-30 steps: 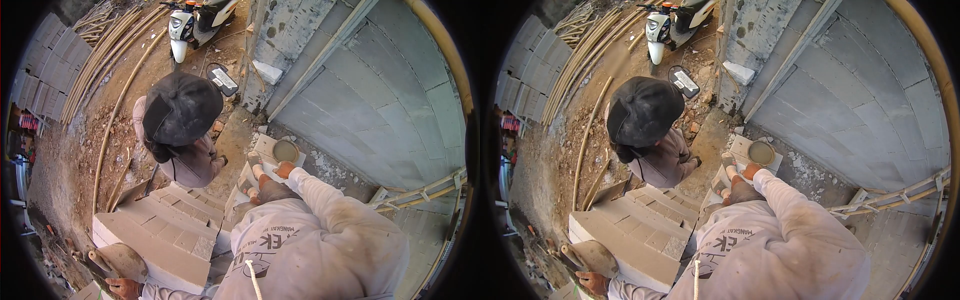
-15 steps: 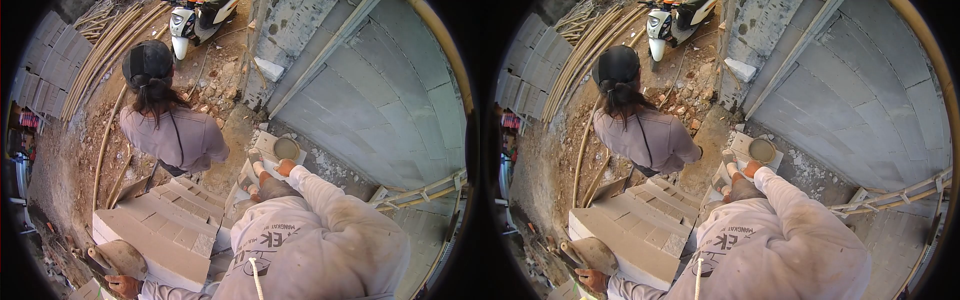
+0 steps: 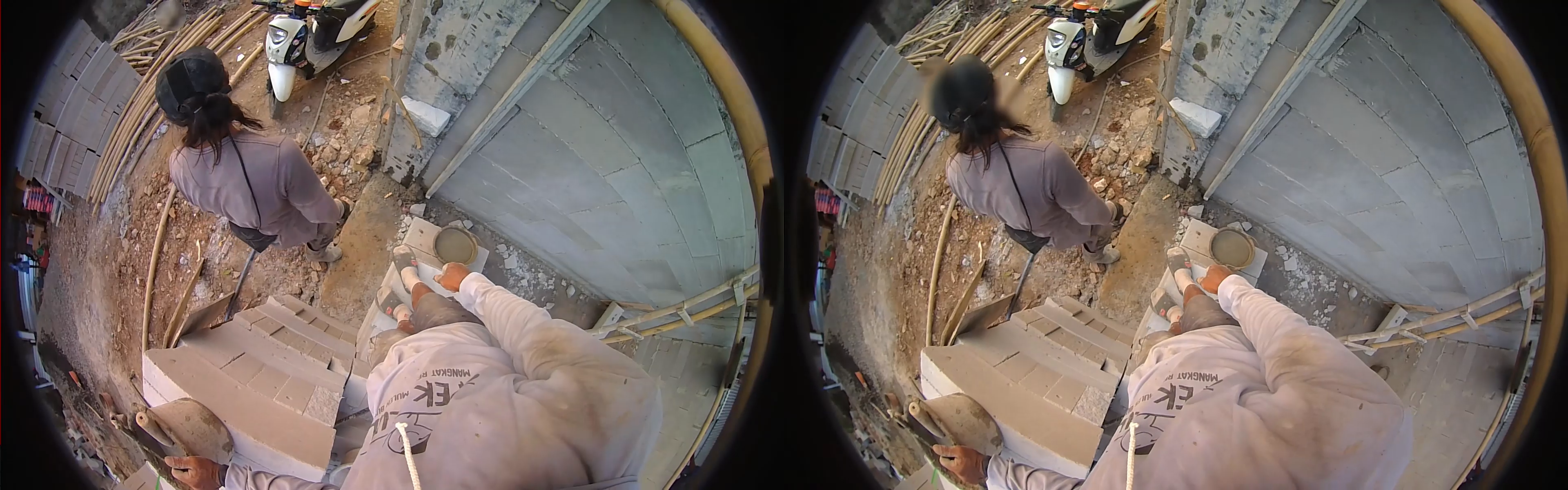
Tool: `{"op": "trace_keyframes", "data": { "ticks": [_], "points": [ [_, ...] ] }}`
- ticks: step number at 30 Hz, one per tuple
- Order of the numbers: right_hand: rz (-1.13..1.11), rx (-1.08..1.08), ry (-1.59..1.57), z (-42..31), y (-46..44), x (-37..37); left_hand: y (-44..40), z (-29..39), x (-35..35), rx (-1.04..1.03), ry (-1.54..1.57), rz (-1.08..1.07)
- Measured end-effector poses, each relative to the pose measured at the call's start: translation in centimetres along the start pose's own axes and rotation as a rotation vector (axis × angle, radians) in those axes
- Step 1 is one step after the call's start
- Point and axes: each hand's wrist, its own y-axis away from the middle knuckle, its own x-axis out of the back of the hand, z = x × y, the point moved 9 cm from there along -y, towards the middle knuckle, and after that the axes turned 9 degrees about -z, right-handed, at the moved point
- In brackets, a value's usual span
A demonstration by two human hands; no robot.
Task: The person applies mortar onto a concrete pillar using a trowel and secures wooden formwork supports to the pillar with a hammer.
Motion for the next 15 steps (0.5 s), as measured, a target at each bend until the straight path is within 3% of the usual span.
{"op": "trace_keyframes", "data": {
  "ticks": [8,11,15],
  "points": [
    [-0.113,-0.005,0.007,-0.3,-0.3,-0.5,-0.6,-0.6,0.6,0.015,-0.019,-0.015],
    [-0.066,0.126,0.130,1.2,-3.5,-3.4,-0.6,-0.5,0.6,0.012,-0.016,0.005],
    [-0.084,0.045,0.037,-0.9,-0.5,-0.2,-0.3,-0.3,1.0,-0.006,-0.001,0.070]
  ]
}}
